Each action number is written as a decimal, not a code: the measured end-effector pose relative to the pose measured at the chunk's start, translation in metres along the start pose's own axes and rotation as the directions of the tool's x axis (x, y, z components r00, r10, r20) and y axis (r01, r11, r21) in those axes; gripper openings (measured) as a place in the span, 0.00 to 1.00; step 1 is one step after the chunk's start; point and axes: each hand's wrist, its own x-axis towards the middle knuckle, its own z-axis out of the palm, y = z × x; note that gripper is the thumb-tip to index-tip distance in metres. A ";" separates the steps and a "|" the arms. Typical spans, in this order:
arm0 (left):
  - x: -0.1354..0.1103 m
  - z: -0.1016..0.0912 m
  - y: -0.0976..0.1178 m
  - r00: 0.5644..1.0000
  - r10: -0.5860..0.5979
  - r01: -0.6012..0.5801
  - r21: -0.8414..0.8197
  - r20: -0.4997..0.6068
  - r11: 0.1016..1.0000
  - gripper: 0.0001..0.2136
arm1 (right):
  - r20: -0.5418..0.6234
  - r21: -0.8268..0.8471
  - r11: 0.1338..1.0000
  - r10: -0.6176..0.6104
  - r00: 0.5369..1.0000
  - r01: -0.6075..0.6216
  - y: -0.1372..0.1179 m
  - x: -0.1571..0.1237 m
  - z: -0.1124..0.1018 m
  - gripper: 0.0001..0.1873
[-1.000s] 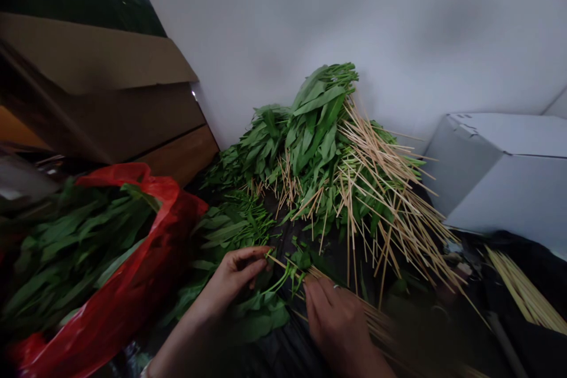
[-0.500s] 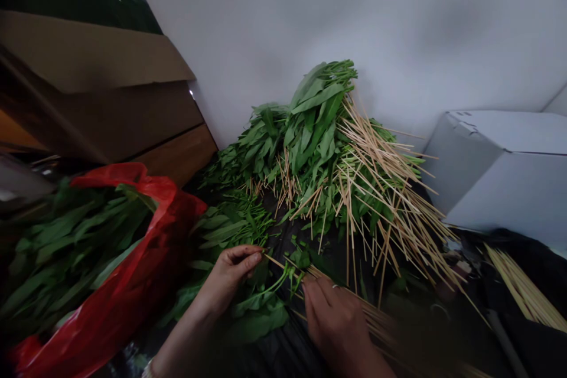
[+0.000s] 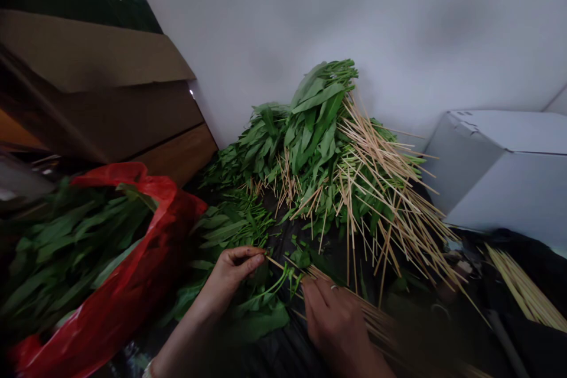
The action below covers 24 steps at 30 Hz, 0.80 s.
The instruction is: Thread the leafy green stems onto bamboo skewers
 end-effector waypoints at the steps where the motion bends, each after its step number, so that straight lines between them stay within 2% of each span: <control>1: 0.000 0.001 0.001 1.000 0.004 -0.004 0.001 0.007 1.000 0.13 | -0.002 0.003 1.000 -0.003 1.000 0.003 0.000 0.000 0.000 0.11; 8: -0.003 0.010 0.002 0.997 -0.073 0.074 -0.084 0.018 0.994 0.19 | 0.014 0.016 1.000 0.024 1.000 -0.025 -0.001 0.003 -0.001 0.13; 12: -0.002 0.009 -0.002 0.994 -0.108 0.112 -0.156 0.034 0.981 0.17 | 0.003 0.006 1.000 0.002 1.000 -0.002 0.000 0.000 0.001 0.13; 20: -0.007 0.024 -0.010 0.972 -0.086 0.115 -0.122 0.219 0.986 0.15 | 0.035 -0.002 1.000 0.005 0.999 -0.005 -0.003 0.001 0.001 0.13; 22: -0.005 0.018 -0.006 0.965 -0.085 0.112 -0.097 0.249 0.989 0.18 | 0.035 -0.006 1.000 0.005 0.999 -0.005 -0.004 0.002 0.000 0.13; 24: 0.001 0.003 0.002 0.974 -0.059 0.074 -0.061 0.220 0.995 0.21 | 0.016 0.001 1.000 -0.015 1.000 0.015 -0.005 0.003 0.000 0.12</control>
